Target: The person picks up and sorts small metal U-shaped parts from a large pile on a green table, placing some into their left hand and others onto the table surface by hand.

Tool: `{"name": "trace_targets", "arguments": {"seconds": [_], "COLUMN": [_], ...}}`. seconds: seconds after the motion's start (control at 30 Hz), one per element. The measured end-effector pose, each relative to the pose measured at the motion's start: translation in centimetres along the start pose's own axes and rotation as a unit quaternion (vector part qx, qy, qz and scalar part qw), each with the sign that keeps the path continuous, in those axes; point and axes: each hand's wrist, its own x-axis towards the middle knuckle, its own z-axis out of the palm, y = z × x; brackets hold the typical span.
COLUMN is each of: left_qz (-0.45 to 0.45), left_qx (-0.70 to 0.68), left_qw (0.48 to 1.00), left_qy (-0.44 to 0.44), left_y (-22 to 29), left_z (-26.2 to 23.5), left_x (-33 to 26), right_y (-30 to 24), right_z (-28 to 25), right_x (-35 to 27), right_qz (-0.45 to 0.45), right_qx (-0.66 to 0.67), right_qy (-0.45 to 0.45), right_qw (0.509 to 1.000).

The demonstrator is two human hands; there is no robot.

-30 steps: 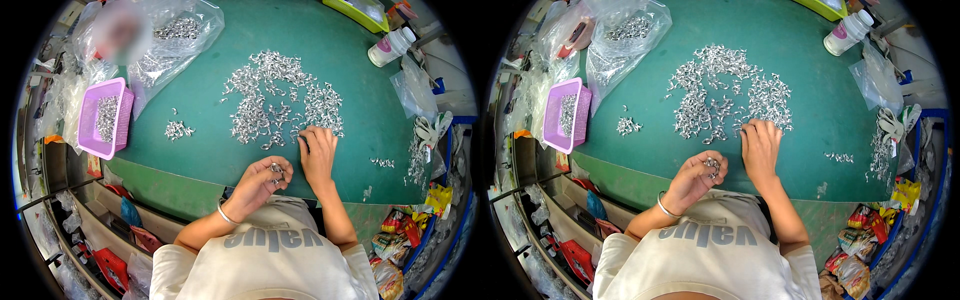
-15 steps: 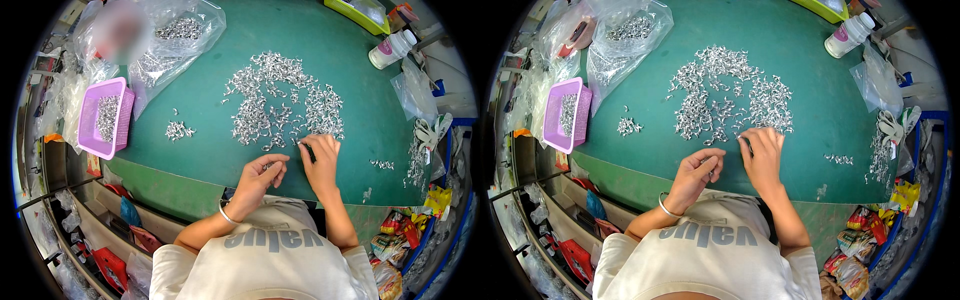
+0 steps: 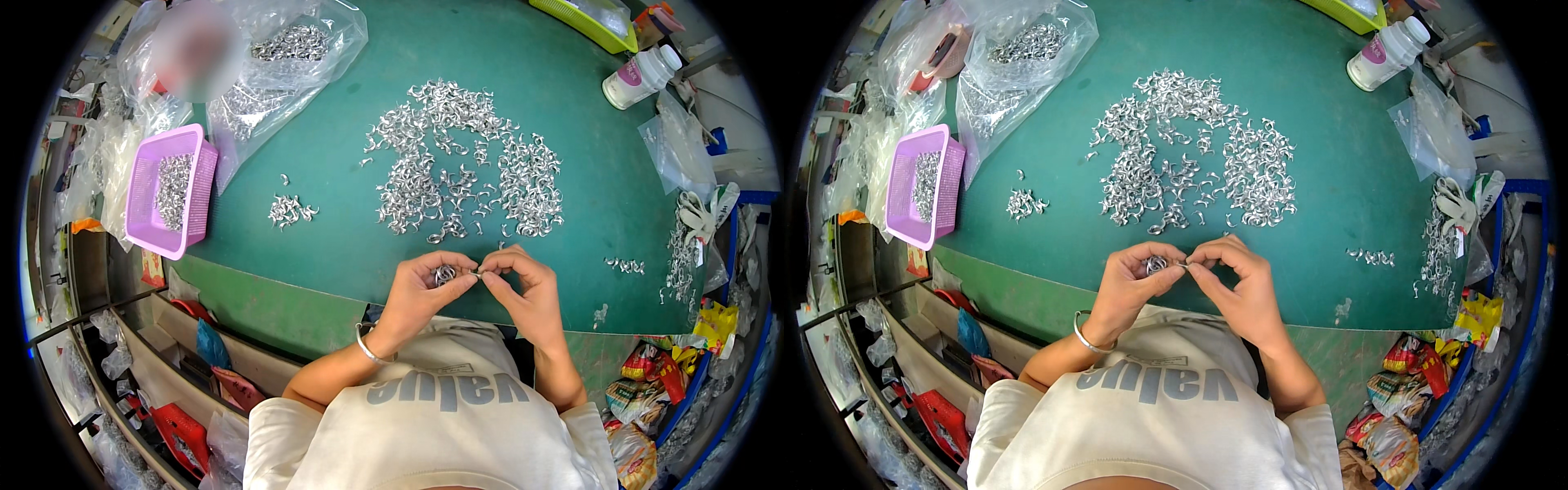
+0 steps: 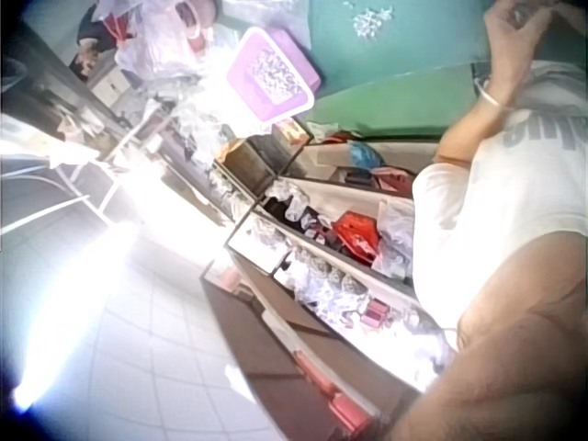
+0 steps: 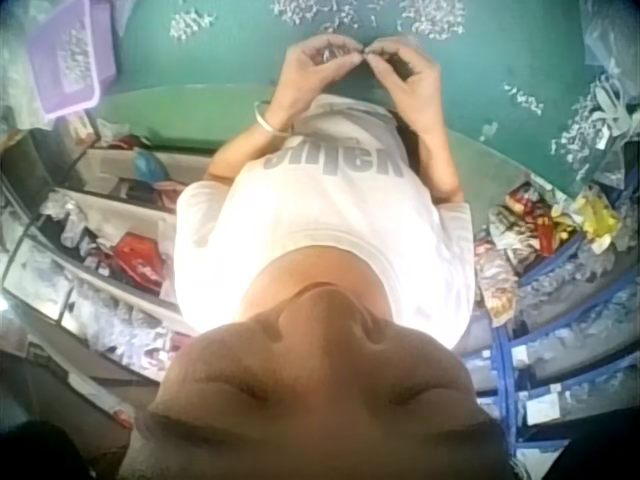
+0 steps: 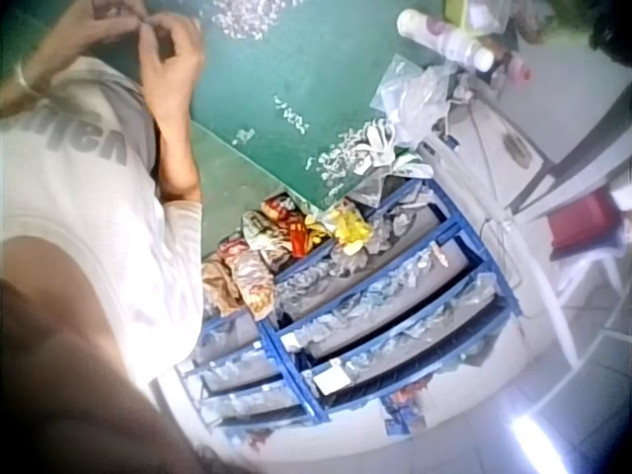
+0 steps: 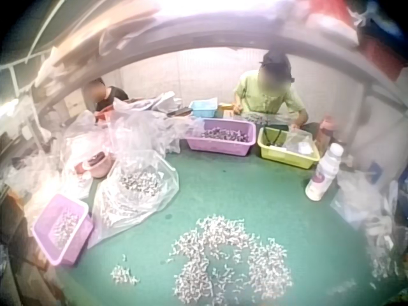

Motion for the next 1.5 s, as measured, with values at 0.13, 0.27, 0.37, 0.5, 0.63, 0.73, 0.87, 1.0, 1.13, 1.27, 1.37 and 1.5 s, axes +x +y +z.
{"name": "trace_targets", "arguments": {"seconds": [0.13,0.27,0.37,0.5,0.63,0.73,0.87,1.0,1.13,1.27,1.37,1.5], "left_qz": [-0.022,-0.088,-0.149,-0.165,-0.103,-0.108,-0.055,0.033,0.055,0.033,0.001,-0.122], "left_qx": [-0.016,-0.099,-0.215,-0.27,-0.241,-0.197,-0.115,-0.019,0.03,0.026,0.029,-0.13], "left_qw": [1.0,0.991,0.962,0.943,0.96,0.973,0.992,0.999,0.998,0.999,1.0,0.982], "left_qy": [0.006,-0.036,-0.075,-0.107,-0.104,-0.058,0.025,0.025,0.004,0.01,0.001,-0.057], "left_y": [0.4,0.2,0.1,-0.1,-0.1,-0.3,-0.8,-0.2,0.2,0.8,1.0,1.0], "left_z": [0.2,-0.3,-0.5,-1.1,-1.0,-1.4,-1.1,-0.3,0.0,0.2,0.0,-0.4], "left_x": [-0.3,-0.3,-0.2,-0.1,0.1,0.2,0.4,0.4,0.1,-0.3,-0.5,-0.2], "right_y": [0.8,0.2,1.0,2.7,3.8,4.6,2.9,0.7,-0.1,-0.6,-0.7,0.1], "right_z": [0.1,0.2,0.2,0.1,1.3,1.4,1.0,0.6,0.4,0.4,0.3,0.1], "right_x": [-0.4,-0.5,-0.6,1.1,2.8,2.8,1.9,0.8,0.2,0.0,-0.1,-0.1], "right_qz": [0.082,0.169,0.131,-0.032,-0.134,-0.16,-0.117,-0.053,-0.069,-0.082,-0.057,-0.034], "right_qx": [0.14,0.246,0.199,-0.124,-0.41,-0.4,-0.253,-0.144,-0.138,-0.137,-0.089,-0.007], "right_qy": [0.001,0.004,0.01,0.09,0.134,0.147,0.12,0.064,0.052,0.039,0.015,-0.037], "right_qw": [0.987,0.954,0.971,0.988,0.892,0.89,0.953,0.986,0.987,0.986,0.994,0.999]}}
